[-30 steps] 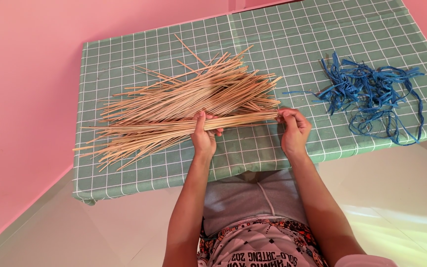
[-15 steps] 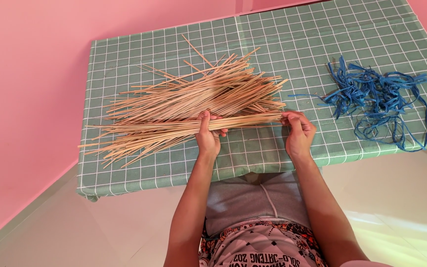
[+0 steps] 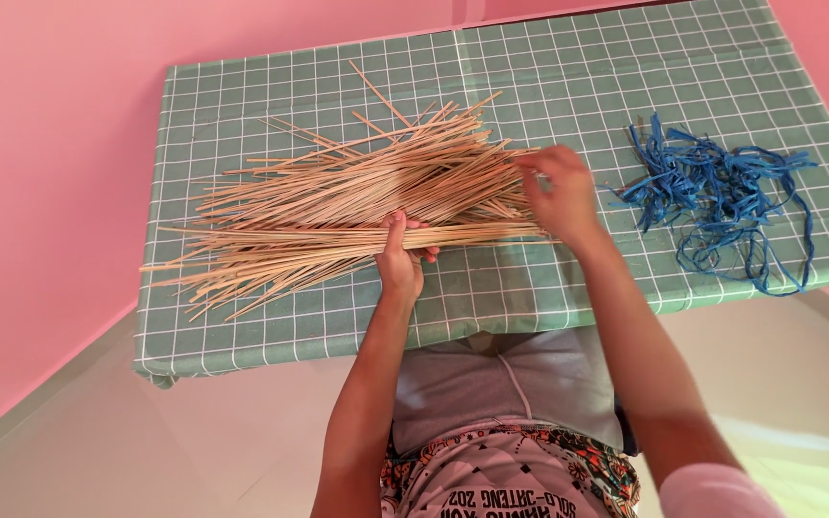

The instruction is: The person organizes a bundle of thin wooden sticks on a table and then uses a piece of blue plastic ribbon to tie them together tightly.

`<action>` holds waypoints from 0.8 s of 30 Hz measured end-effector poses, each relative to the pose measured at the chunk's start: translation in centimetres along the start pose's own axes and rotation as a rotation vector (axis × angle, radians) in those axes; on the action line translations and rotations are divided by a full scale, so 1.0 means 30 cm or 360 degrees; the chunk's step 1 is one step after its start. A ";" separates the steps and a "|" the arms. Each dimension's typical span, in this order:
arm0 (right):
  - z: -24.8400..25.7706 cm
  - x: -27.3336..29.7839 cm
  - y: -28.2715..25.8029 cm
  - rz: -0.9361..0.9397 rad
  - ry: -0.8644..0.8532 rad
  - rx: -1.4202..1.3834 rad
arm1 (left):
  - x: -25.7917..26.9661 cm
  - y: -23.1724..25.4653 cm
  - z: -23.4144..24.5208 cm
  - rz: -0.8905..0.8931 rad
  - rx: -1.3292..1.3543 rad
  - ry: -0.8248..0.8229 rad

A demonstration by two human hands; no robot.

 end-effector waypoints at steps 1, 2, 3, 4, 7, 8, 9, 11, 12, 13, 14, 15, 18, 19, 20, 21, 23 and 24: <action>-0.013 -0.008 -0.005 0.0004 -0.0004 0.0003 | 0.006 0.004 -0.005 -0.0003 0.0005 0.0002; -0.048 -0.024 -0.013 -0.0004 -0.0256 0.0314 | 0.008 0.010 -0.010 0.0005 -0.0007 0.0009; -0.084 -0.036 -0.016 -0.0010 -0.0506 0.0627 | 0.011 0.015 -0.015 0.0012 -0.0020 0.0016; -0.102 -0.046 -0.006 -0.0006 -0.0510 0.0630 | 0.004 0.014 -0.015 0.0010 -0.0016 0.0019; -0.157 -0.041 0.031 -0.0036 -0.0572 0.0837 | 0.015 0.005 -0.007 0.0026 -0.0047 0.0031; -0.161 -0.044 0.048 -0.0026 -0.0509 0.0827 | 0.010 0.009 -0.010 0.0022 -0.0050 0.0017; -0.163 -0.047 0.064 -0.0017 -0.0447 0.0817 | 0.007 0.013 -0.015 0.0018 -0.0054 0.0003; -0.144 -0.044 0.076 -0.0064 -0.0414 0.0771 | 0.012 0.022 -0.021 0.0013 -0.0051 -0.0005; -0.132 -0.043 0.087 -0.0118 -0.0382 0.0724 | 0.012 0.025 -0.026 0.0014 -0.0050 -0.0013; -0.102 -0.048 0.076 -0.0114 -0.0379 0.0726 | 0.007 0.023 -0.025 0.0011 -0.0048 -0.0015; -0.070 -0.049 0.066 -0.0137 -0.0333 0.0676 | 0.007 0.020 -0.020 0.0005 -0.0042 -0.0012; -0.039 -0.049 0.057 -0.0160 -0.0286 0.0626 | 0.006 0.016 -0.016 -0.0001 -0.0035 -0.0009; 0.027 -0.024 0.124 -0.0126 -0.0152 0.0431 | 0.006 0.021 -0.021 -0.0002 -0.0017 -0.0009; 0.044 -0.022 0.118 -0.0120 -0.0154 0.0427 | 0.006 0.015 -0.014 -0.0007 -0.0019 -0.0004; 0.060 -0.020 0.118 -0.0121 -0.0163 0.0185 | 0.003 0.009 -0.009 0.0000 -0.0020 -0.0011; 0.077 -0.019 0.118 -0.0120 -0.0171 -0.0056 | 0.000 0.003 -0.005 0.0007 -0.0020 -0.0018; 0.090 0.001 0.077 -0.0161 -0.0159 -0.0158 | 0.002 0.003 -0.008 0.0011 -0.0039 -0.0032; 0.095 0.014 0.059 -0.0204 -0.0149 -0.0257 | 0.005 0.002 -0.010 0.0019 -0.0055 -0.0045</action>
Point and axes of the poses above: each hand's wrist, its own x-axis away from the middle knuckle, its own z-axis out of the back of the hand, y = z × x, the point moved 4 cm from there along -x, towards the middle knuckle, and after that the axes turned 14 degrees about -y, right-handed, at the moved point
